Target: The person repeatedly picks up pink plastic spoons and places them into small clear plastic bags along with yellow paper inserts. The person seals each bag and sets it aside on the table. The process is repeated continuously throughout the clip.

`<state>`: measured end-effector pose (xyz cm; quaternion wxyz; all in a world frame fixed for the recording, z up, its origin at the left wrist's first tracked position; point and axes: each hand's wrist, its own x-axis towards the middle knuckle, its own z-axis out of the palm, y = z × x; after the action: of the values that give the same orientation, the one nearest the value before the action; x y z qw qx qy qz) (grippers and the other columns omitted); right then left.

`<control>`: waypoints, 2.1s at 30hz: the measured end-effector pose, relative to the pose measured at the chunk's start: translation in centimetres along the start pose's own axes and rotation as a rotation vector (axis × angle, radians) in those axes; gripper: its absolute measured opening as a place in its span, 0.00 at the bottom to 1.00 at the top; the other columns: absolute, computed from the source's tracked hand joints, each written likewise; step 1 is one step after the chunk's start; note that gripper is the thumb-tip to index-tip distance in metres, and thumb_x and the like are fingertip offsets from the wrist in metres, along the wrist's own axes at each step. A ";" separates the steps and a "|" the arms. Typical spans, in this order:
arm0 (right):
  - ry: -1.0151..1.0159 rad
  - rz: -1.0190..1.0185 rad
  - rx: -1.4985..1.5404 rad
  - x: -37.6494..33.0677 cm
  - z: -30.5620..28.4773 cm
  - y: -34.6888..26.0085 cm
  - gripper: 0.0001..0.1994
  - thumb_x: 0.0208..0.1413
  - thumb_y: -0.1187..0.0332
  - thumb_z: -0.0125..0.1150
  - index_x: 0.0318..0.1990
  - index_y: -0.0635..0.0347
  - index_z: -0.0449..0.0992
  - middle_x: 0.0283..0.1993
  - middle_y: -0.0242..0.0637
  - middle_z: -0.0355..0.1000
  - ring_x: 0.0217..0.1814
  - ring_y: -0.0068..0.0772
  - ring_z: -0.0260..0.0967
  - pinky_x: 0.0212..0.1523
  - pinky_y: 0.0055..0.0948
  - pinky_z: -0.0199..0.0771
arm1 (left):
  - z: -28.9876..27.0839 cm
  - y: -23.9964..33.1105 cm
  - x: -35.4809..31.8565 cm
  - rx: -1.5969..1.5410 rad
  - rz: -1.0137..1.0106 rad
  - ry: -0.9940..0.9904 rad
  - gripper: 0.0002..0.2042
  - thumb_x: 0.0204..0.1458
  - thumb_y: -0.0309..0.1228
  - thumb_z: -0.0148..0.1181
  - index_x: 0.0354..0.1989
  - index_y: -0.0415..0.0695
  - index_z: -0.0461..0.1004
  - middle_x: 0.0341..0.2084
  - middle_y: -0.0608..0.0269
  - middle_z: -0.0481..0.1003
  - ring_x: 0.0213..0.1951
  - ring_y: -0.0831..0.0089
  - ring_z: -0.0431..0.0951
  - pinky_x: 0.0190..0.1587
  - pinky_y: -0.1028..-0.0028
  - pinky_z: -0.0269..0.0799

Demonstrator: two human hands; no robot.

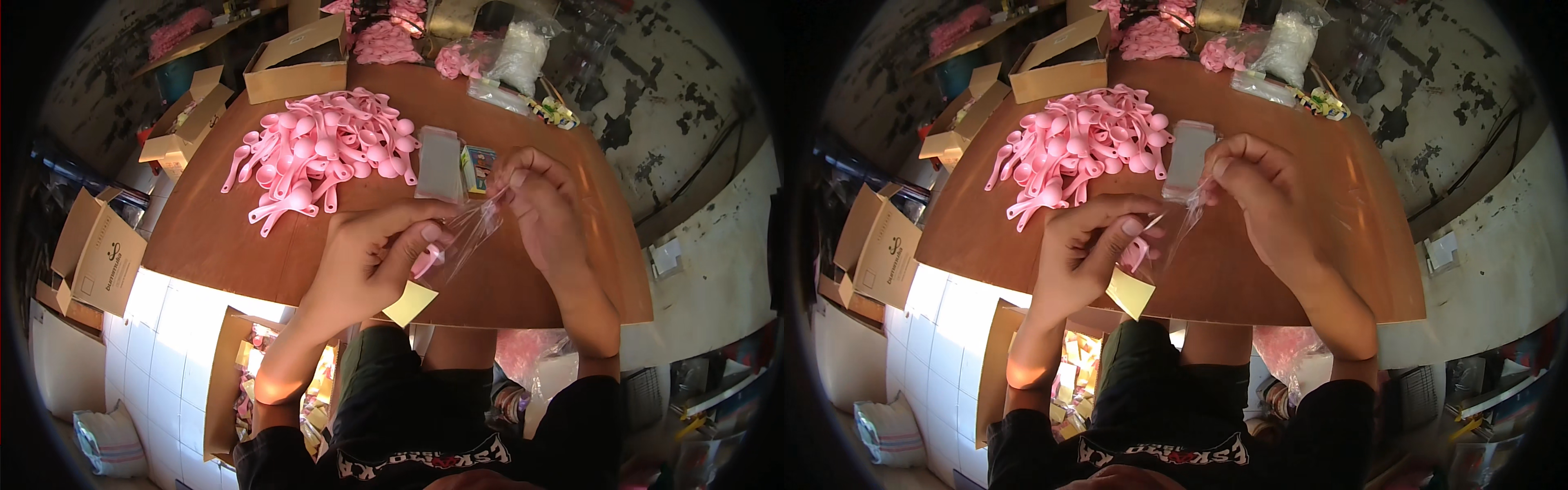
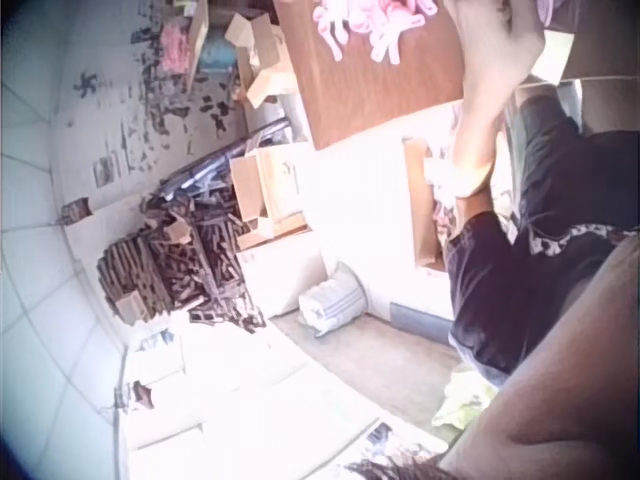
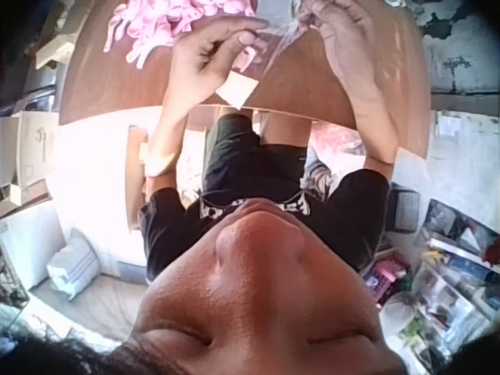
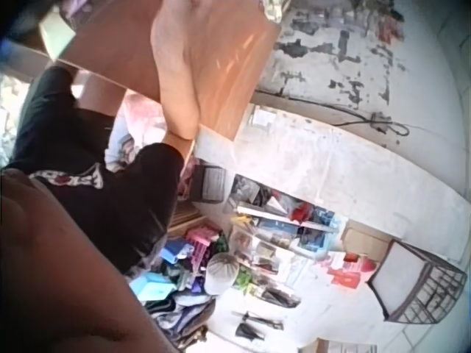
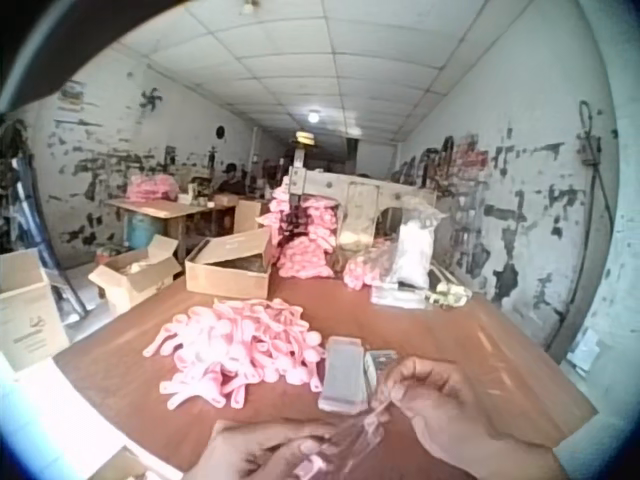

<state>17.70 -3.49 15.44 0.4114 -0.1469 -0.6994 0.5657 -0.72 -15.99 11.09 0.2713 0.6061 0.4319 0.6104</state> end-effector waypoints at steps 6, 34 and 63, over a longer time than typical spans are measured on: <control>0.181 0.330 0.348 1.0 -15.1 2.8 0.06 0.59 0.66 0.55 0.37 0.56 0.73 0.33 0.30 0.71 0.33 0.26 0.69 0.33 0.27 0.69 | 0.0 -0.5 -0.1 -0.180 0.150 0.257 0.11 0.63 0.22 0.51 0.51 0.32 0.74 0.37 0.57 0.81 0.40 0.78 0.80 0.42 0.80 0.74; -0.110 -0.020 -0.329 -0.8 -4.0 2.9 0.13 0.61 0.70 0.61 0.50 0.67 0.76 0.52 0.38 0.75 0.52 0.23 0.70 0.56 0.27 0.66 | 5.1 -4.5 3.3 -0.271 -0.023 0.232 0.06 0.63 0.23 0.53 0.43 0.36 0.75 0.37 0.60 0.78 0.33 0.84 0.74 0.34 0.84 0.69; -0.062 0.211 -0.051 -2.5 -1.9 9.5 0.09 0.62 0.76 0.58 0.48 0.70 0.75 0.45 0.35 0.75 0.47 0.21 0.74 0.50 0.21 0.76 | 2.4 -8.3 0.3 -0.413 -0.333 0.043 0.17 0.62 0.27 0.56 0.58 0.36 0.66 0.41 0.61 0.78 0.45 0.78 0.77 0.47 0.78 0.73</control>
<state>18.21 -0.85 5.84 0.3239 -0.2124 -0.7067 0.5921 -0.02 -11.28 3.89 0.4765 0.4453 0.3979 0.6453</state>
